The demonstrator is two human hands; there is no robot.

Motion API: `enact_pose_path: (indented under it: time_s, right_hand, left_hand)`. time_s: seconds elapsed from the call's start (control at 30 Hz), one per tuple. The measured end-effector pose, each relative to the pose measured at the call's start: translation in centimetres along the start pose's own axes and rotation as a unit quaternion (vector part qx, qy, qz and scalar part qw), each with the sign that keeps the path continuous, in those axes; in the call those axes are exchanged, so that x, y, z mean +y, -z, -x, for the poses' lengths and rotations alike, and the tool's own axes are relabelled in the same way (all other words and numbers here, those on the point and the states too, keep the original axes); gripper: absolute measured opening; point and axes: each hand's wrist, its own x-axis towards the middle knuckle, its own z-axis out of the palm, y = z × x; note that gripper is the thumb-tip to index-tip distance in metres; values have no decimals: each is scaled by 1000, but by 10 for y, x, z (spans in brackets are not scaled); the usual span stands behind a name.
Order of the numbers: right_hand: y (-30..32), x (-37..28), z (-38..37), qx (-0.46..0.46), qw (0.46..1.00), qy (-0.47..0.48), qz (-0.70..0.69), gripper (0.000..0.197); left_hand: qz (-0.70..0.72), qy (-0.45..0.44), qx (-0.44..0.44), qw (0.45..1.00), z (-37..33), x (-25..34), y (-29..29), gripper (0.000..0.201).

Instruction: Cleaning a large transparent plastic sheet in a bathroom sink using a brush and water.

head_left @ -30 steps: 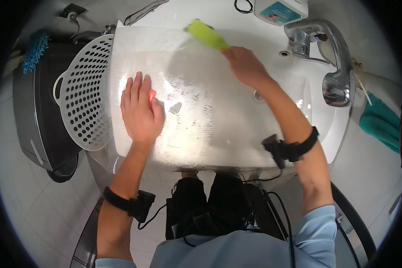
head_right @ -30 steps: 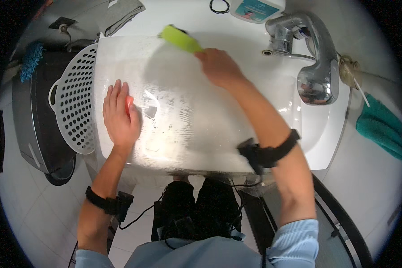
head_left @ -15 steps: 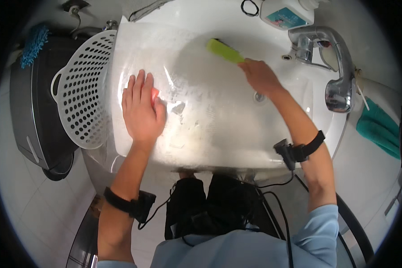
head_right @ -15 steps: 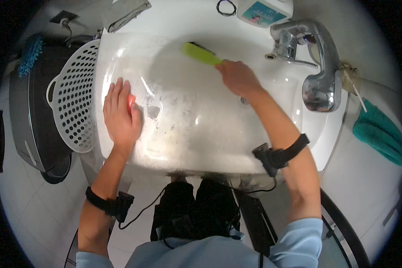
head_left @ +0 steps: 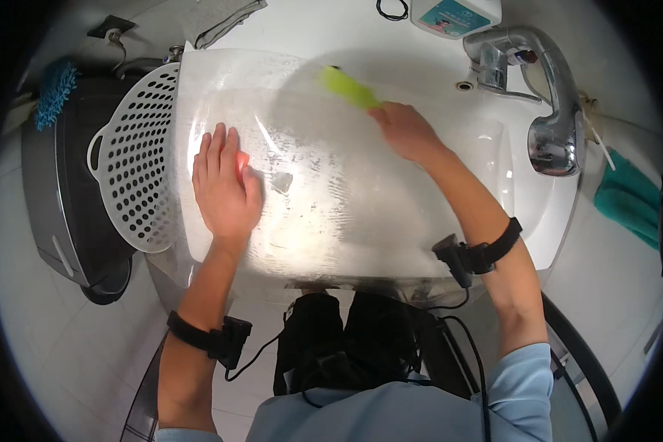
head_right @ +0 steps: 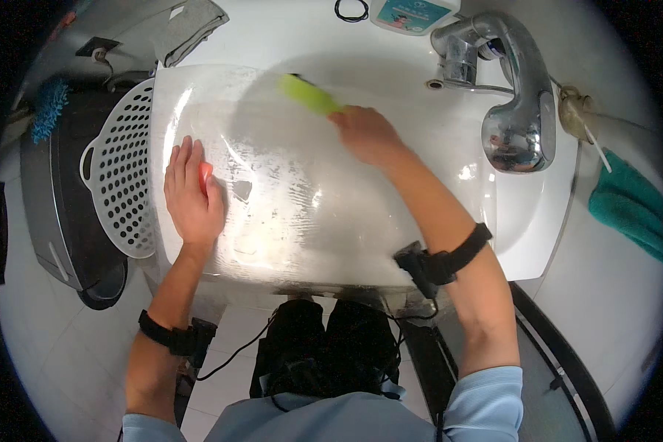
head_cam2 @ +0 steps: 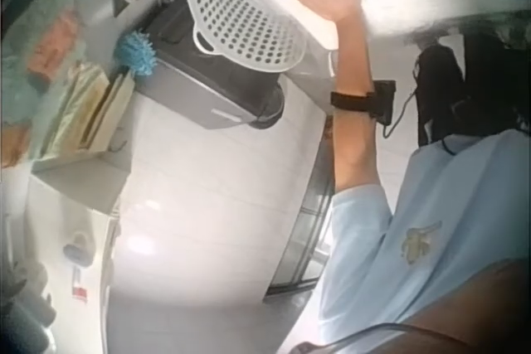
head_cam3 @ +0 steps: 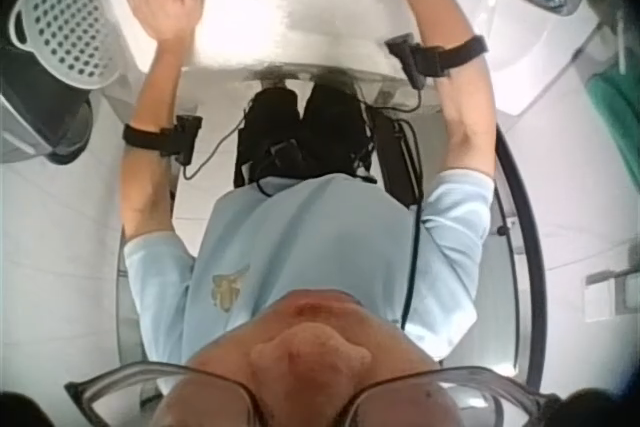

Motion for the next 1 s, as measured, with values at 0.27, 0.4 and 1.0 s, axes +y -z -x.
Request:
enact_pose_path:
  time_s: [0.27,0.4,1.0]
  right_hand:
    - [2,-24,-7,25,999,9,29,42]
    - [-2,0,1,23,999,-27,2,41]
    - [-42,-57,8,-35,983,159,86,31]
  left_hand:
    - [-9,-10,7,1000,4,-7,1,49]
    - [2,-8,24,1000,2,-6,-2,50]
    - [-11,-16,24,1000,2,-8,-5,49]
